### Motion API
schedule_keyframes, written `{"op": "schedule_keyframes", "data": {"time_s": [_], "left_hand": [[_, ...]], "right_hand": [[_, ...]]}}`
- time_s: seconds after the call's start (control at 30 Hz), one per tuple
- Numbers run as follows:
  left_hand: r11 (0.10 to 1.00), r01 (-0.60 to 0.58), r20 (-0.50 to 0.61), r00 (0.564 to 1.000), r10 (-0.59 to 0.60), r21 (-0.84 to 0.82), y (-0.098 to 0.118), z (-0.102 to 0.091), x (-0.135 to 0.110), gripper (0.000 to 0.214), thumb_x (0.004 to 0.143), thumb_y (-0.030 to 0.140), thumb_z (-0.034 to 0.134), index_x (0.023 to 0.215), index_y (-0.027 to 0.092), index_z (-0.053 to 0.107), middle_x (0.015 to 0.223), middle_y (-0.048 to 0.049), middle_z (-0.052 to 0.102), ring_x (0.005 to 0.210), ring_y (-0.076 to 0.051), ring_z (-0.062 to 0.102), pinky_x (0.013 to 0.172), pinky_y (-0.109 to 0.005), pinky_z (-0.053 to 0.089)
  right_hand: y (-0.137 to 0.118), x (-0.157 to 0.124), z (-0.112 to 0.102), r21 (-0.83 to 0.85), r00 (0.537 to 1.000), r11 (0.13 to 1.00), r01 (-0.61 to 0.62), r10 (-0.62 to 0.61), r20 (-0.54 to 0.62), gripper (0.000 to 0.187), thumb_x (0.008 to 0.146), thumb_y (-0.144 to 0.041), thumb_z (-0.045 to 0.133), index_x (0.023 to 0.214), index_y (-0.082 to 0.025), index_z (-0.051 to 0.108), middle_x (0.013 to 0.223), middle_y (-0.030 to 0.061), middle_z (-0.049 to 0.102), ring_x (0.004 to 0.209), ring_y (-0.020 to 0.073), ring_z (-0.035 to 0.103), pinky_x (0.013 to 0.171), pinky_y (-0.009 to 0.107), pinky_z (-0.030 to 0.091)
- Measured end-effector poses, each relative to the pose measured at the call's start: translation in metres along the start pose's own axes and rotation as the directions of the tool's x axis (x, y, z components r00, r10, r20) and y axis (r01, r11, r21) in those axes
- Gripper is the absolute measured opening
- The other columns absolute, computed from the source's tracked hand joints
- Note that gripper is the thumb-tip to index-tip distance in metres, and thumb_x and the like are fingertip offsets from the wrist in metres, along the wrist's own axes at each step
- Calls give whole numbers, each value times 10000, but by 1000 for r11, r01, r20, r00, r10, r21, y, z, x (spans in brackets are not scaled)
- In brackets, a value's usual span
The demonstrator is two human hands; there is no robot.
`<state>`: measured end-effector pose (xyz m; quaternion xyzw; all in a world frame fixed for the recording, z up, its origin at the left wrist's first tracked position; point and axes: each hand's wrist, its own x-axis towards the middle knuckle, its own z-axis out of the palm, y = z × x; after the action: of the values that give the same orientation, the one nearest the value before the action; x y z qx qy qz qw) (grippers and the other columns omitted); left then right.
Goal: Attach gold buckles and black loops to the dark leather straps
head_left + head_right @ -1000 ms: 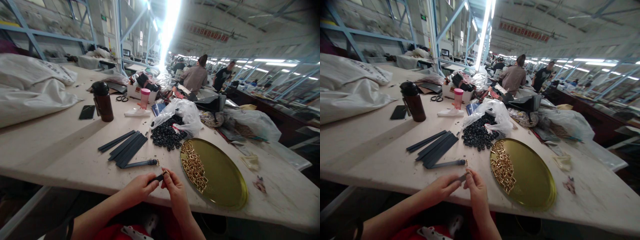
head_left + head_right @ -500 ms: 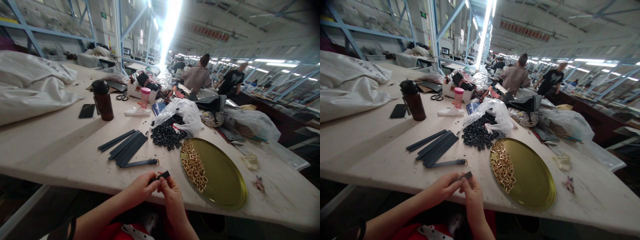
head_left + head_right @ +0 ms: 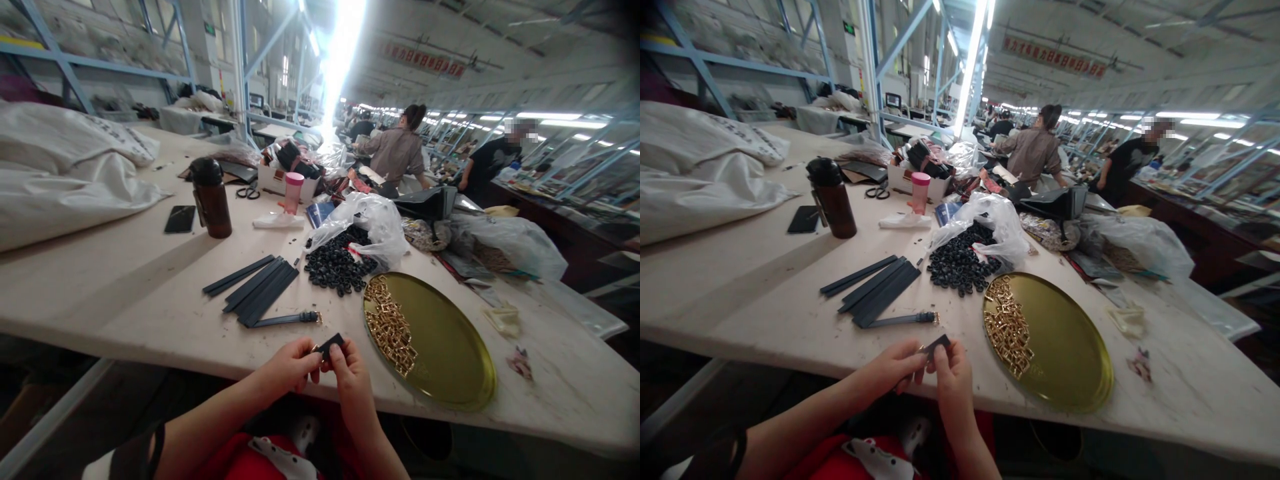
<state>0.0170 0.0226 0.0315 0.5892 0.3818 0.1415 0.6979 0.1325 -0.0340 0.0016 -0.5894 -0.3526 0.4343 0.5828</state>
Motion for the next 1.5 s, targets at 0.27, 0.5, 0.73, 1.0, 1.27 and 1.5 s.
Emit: {"op": "schedule_keyframes", "data": {"time_s": [0.27,0.5,0.73,1.0,1.27,1.5], "left_hand": [[999,-16,-39,999,17,36,-7,0,2,275,765,410,426,738,139,462,595,29,508,396,-55,353,370,-178,266],[960,-64,-141,984,106,271,-7,-2,2,273,777,378,406,641,151,471,587,20,487,512,-98,421,479,-214,309],[935,-65,-35,996,82,348,2,-12,-1,324,784,431,419,643,149,493,533,33,478,490,-96,396,485,-210,280],[958,31,-50,999,-17,285,5,-18,21,276,714,425,500,666,158,457,478,49,459,394,-82,365,387,-191,246],[985,-41,21,999,38,169,2,-26,35,232,759,369,456,693,147,444,541,29,517,413,-71,417,404,-180,297],[982,-166,-57,985,161,-94,-8,-31,57,383,728,341,514,1028,142,384,609,26,537,495,-103,496,436,-198,393]], "right_hand": [[1,2,-3,-115,998,992,45,-39,52,251,786,-415,488,784,-164,483,635,-18,525,580,116,507,564,249,431],[2,-2,-5,-449,942,838,311,-334,28,151,801,-325,485,796,-183,536,756,27,577,714,150,526,661,281,410],[4,14,-9,-158,990,987,-8,31,140,248,730,-410,560,716,-169,502,605,-23,530,559,110,473,540,239,385],[8,34,-10,-117,987,993,7,12,161,270,678,-405,626,665,-164,504,558,-38,513,531,96,437,520,227,354],[8,52,-15,-180,973,984,14,28,228,254,748,-393,562,674,-160,493,569,-38,470,552,93,419,536,223,337],[-3,94,-27,-266,922,963,51,56,382,376,840,-483,344,746,-159,510,627,-2,496,573,113,461,563,244,372]]}}
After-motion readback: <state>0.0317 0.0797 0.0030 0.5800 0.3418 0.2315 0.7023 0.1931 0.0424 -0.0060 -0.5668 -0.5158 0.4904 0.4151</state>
